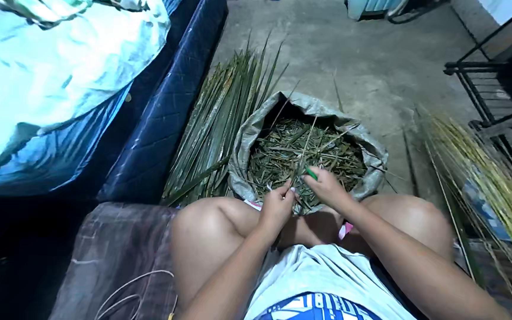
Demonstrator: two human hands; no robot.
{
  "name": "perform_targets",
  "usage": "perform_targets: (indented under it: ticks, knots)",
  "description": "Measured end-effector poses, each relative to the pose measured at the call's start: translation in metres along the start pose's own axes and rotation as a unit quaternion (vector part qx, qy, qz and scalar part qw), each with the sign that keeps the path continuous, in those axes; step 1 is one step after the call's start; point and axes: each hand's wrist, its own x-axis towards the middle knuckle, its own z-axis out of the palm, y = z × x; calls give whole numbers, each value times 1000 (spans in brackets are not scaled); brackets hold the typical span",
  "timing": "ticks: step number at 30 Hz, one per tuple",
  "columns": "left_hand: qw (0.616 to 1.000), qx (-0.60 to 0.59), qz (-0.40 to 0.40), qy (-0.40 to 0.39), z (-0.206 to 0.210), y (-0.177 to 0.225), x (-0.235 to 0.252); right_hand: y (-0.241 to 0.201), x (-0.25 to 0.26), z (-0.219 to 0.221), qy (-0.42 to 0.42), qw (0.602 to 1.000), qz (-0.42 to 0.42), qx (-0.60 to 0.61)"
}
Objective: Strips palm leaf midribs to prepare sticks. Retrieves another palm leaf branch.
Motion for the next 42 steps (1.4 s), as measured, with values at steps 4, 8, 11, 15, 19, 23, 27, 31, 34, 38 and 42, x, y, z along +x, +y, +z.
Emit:
perform_targets:
  ticks: [4,8,11,15,19,23,27,31,34,38,42]
  knots:
    - [999,-2,-16,37,-3,4,1,-22,-21,11,-92,983,14,-158]
    - [999,15,-7,40,-2,3,3,-30,-12,14,-53,952,32,-301]
    - [999,3,0,34,-2,8,5,-25,5,11,13,947,41,-319]
    - [1000,6,2,30,1,1,5,-15,24,-3,45,949,116,-290]
    - [1000,-7,-12,26,-1,1,5,-22,4,2,-26,970,89,-226]
    - [999,24,-7,32,-5,-1,8,-22,-11,21,-106,975,61,-183]
    - [999,13,-34,-1,-4,6,4,-19,5,13,-32,953,84,-288]
    - [999,4,-35,-2,0,8,4,-7,31,-5,55,944,130,-297]
    - [1000,4,-30,1,0,4,5,-9,25,-11,22,963,126,-236]
    - [999,13,-26,25,-3,2,8,-14,-4,11,-104,980,60,-161]
    - [999,13,-24,18,-3,3,3,-17,-4,12,-73,966,81,-232]
